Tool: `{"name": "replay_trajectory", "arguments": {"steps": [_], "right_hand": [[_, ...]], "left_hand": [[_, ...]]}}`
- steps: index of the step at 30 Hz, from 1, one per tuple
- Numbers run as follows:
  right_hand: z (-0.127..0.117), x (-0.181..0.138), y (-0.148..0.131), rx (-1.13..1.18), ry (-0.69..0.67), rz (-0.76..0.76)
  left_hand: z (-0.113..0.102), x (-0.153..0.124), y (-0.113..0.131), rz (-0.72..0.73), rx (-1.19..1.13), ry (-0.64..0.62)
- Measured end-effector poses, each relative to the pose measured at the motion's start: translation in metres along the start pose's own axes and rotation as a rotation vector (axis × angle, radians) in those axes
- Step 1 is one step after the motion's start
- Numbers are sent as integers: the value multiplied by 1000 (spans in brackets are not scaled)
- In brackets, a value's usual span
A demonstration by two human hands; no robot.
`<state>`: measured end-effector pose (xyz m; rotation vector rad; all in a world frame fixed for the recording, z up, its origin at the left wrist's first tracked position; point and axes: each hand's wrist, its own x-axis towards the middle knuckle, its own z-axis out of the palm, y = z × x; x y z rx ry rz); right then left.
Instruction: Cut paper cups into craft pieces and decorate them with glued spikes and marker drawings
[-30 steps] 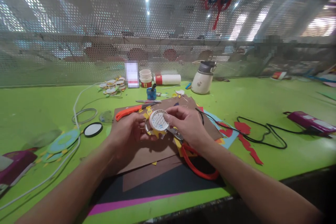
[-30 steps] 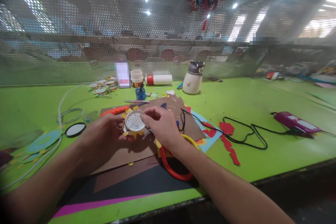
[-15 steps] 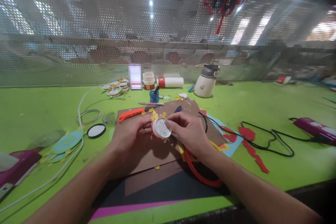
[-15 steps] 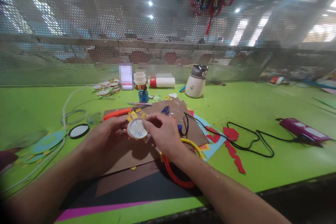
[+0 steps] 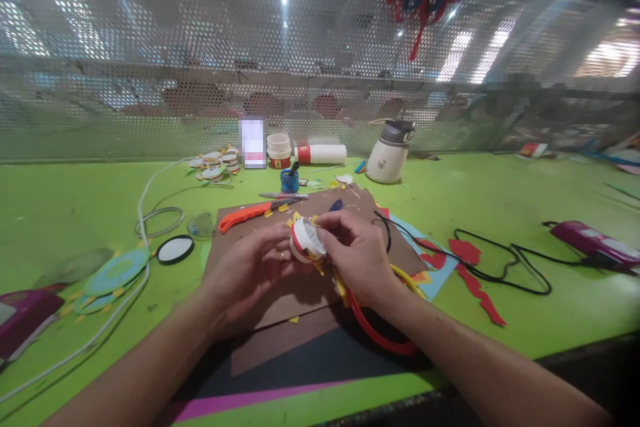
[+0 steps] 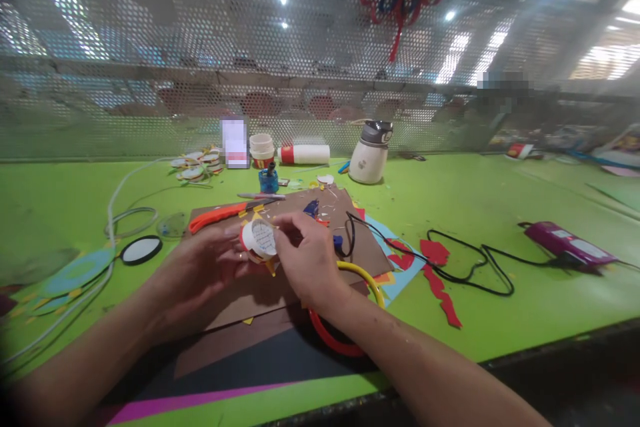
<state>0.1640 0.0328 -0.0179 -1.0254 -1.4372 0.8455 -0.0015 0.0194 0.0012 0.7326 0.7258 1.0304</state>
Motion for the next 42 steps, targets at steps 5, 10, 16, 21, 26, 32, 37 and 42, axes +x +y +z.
{"name": "replay_trajectory", "arguments": {"steps": [5,10,16,21,26,32,37,42], "right_hand": [[1,-1,-6,39,-4,6],[-7,5,-14,82,16,-6],[-20,8,-24,64,77,-121],[-18,1,-24,-173,40,-372],[-18,2,-17,-420,-2,-594],[-19,3,-13,-471,-13,-626],[-18,2,-15,-518,-12,-633],[-18,0,-16,-564,-18,-634]], "left_hand": [[3,-4,1,-2,1,-60],[-4,-1,2,27,78,-102],[-13,3,3,114,101,-167],[-13,1,3,133,147,-145],[-6,-6,3,122,178,-91],[-6,-7,2,115,191,-51],[-4,-7,5,106,147,-89],[-2,-9,6,77,50,-124]]}}
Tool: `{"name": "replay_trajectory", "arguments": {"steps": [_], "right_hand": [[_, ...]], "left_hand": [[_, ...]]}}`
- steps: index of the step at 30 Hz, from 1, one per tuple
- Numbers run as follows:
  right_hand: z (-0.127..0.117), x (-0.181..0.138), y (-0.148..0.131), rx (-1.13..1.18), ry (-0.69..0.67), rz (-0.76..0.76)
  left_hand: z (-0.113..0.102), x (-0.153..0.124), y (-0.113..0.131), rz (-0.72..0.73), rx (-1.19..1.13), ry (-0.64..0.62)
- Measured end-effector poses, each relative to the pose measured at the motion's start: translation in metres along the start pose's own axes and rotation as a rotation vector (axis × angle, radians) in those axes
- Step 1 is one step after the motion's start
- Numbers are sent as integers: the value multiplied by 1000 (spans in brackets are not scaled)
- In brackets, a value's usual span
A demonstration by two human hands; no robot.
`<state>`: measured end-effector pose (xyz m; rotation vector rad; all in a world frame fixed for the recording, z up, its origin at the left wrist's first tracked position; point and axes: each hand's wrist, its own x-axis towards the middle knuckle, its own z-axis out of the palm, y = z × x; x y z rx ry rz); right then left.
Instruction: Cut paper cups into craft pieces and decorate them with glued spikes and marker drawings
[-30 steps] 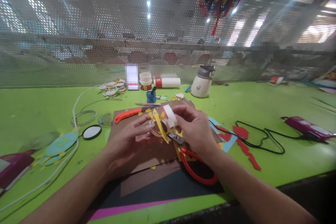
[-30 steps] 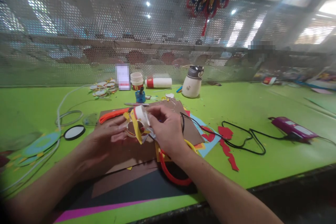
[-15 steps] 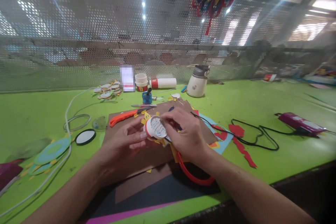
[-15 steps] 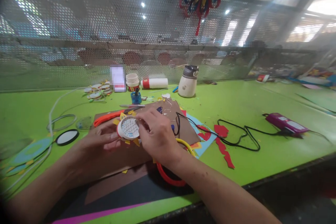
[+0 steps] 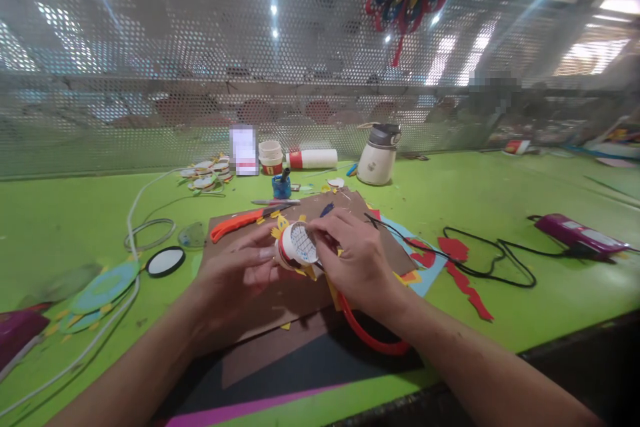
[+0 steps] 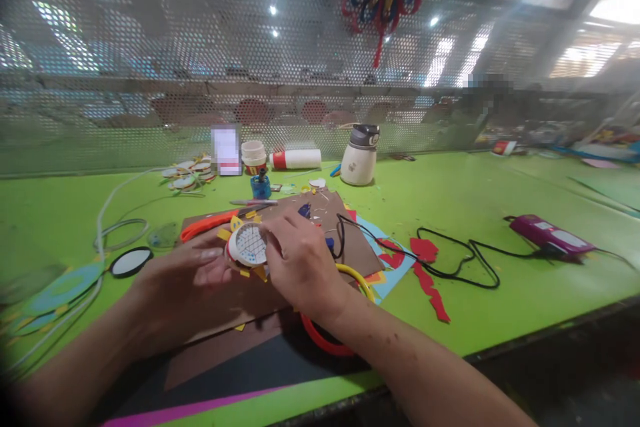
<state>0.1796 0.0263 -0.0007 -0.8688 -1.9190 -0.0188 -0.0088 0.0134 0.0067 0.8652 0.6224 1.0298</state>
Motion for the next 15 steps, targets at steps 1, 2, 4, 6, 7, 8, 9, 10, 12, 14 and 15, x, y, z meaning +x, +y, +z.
{"name": "replay_trajectory", "arguments": {"steps": [1,2,4,6,7,8,9,10,12,14,15], "right_hand": [[0,0,0,-5,-4,-3],[0,-1,0,-10,-8,-8],[0,-1,-1,-20,-17,-17],[-1,-2,-2,-29,-27,-25],[-1,-2,-2,-33,-33,-29],[-1,-2,-3,-37,-38,-31],[-1,-2,-3,-42,-41,-32],[-2,-2,-4,-44,-44,-35],[-2,-3,-5,-46,-55,-38],[-1,-4,-6,-41,-68,-41],[-1,-4,-6,-38,-73,-41]], "left_hand": [[0,0,-1,6,-10,4],[-1,1,-2,13,-14,11],[-3,2,-4,19,2,27],[-5,4,-6,24,28,32],[-6,5,-6,30,39,25],[-7,6,-7,37,49,17],[-9,6,-8,47,58,11],[-10,7,-9,56,69,5],[-13,8,-10,46,97,-7],[-15,8,-11,36,145,-1],[-14,8,-11,38,170,10]]}}
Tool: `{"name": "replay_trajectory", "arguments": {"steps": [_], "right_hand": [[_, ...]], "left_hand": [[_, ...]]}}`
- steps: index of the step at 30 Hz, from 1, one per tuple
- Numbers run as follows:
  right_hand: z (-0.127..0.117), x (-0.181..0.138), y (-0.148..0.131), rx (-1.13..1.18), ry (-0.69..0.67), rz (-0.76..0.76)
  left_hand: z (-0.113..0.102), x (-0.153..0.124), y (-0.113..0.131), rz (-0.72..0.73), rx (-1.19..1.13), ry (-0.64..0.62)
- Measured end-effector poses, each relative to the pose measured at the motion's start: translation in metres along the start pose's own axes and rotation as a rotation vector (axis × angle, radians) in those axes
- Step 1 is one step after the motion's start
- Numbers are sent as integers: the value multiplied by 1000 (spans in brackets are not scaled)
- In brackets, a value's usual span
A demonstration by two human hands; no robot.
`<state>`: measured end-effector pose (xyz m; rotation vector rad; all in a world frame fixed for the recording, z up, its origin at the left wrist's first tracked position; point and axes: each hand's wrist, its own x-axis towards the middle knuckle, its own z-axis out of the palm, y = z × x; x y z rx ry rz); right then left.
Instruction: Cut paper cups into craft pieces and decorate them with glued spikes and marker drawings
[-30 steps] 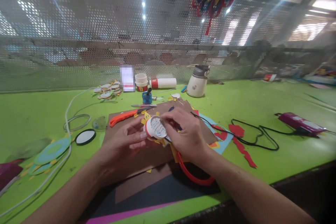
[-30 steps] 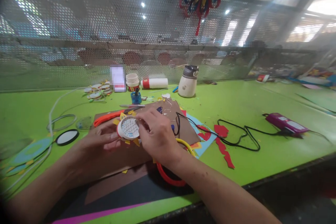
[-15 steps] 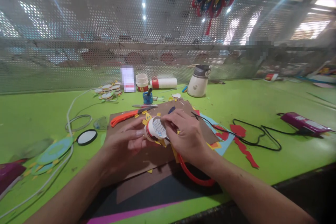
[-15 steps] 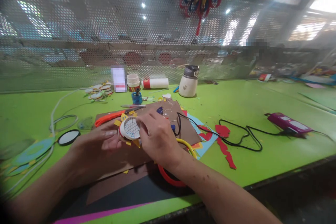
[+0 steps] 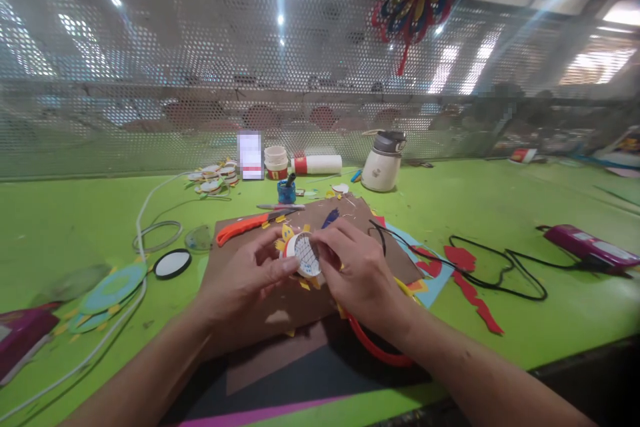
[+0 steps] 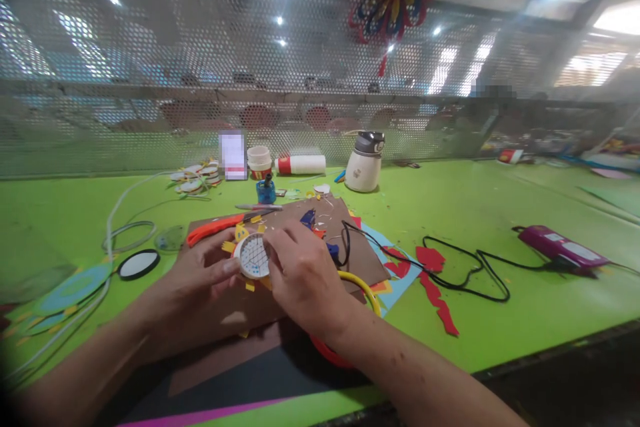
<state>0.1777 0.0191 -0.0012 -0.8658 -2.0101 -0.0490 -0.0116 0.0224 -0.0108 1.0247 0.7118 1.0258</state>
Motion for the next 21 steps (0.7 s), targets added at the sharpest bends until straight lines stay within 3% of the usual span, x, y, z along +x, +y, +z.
{"name": "replay_trajectory", "arguments": {"steps": [6,11,17,21], "right_hand": [[2,-1,0,30,22,32],[-1,1,-6,139,35,59],[-10,2,-16,193,-132,29],[-9,0,-16,187,-181,90]], "left_hand": [[1,-2,2,29,126,35],[-4,-2,7,22,181,-60],[-2,1,7,48,91,-67],[-4,2,4,56,20,-67]]}}
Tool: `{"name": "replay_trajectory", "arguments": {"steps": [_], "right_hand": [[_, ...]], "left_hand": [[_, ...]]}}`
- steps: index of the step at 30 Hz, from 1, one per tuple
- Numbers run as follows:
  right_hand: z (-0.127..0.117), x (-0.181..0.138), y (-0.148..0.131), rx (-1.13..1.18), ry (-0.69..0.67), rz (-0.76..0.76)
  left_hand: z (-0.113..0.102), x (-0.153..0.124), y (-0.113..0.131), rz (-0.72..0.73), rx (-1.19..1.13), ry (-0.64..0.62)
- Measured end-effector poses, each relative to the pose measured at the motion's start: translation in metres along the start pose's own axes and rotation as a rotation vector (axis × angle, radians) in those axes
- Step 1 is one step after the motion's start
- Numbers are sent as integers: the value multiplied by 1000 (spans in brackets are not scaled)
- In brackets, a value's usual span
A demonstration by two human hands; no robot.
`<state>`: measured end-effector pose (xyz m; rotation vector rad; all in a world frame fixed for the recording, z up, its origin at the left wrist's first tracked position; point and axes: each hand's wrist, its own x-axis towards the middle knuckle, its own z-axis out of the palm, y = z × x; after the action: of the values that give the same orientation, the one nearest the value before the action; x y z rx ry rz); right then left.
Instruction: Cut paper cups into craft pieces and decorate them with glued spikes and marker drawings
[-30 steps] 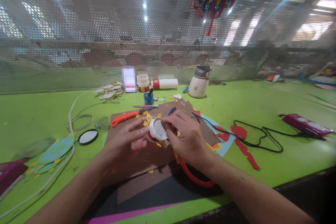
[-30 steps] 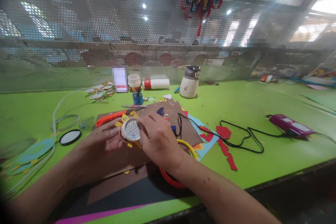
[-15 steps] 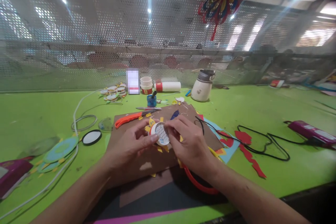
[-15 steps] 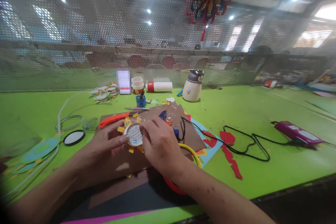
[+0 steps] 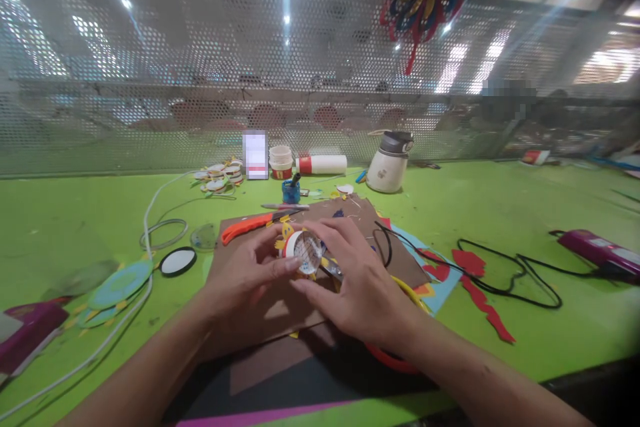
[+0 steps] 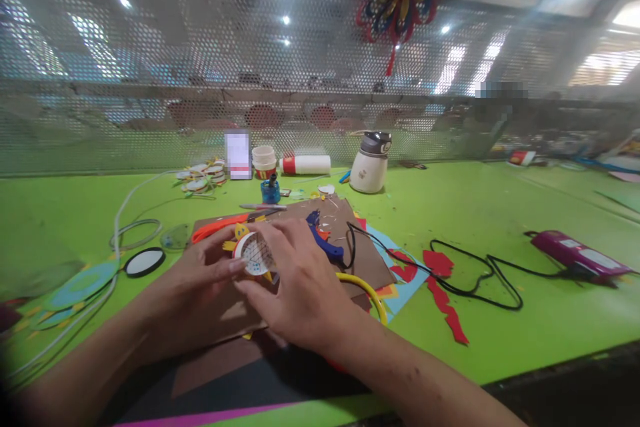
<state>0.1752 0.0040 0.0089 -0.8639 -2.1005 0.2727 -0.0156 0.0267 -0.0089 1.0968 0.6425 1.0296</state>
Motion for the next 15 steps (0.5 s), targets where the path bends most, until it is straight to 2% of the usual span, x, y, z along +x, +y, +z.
{"name": "replay_trajectory", "arguments": {"steps": [3,10,12,15], "right_hand": [[2,-1,3,-8,-6,31],[6,1,5,-19,-10,60],[6,1,4,-23,-14,83],[8,0,3,-33,-24,115]], "left_hand": [[3,-2,0,-36,-29,28],[25,-8,5,-65,-191,159],[26,-8,6,-63,-176,150],[24,-8,3,-95,-135,72]]}}
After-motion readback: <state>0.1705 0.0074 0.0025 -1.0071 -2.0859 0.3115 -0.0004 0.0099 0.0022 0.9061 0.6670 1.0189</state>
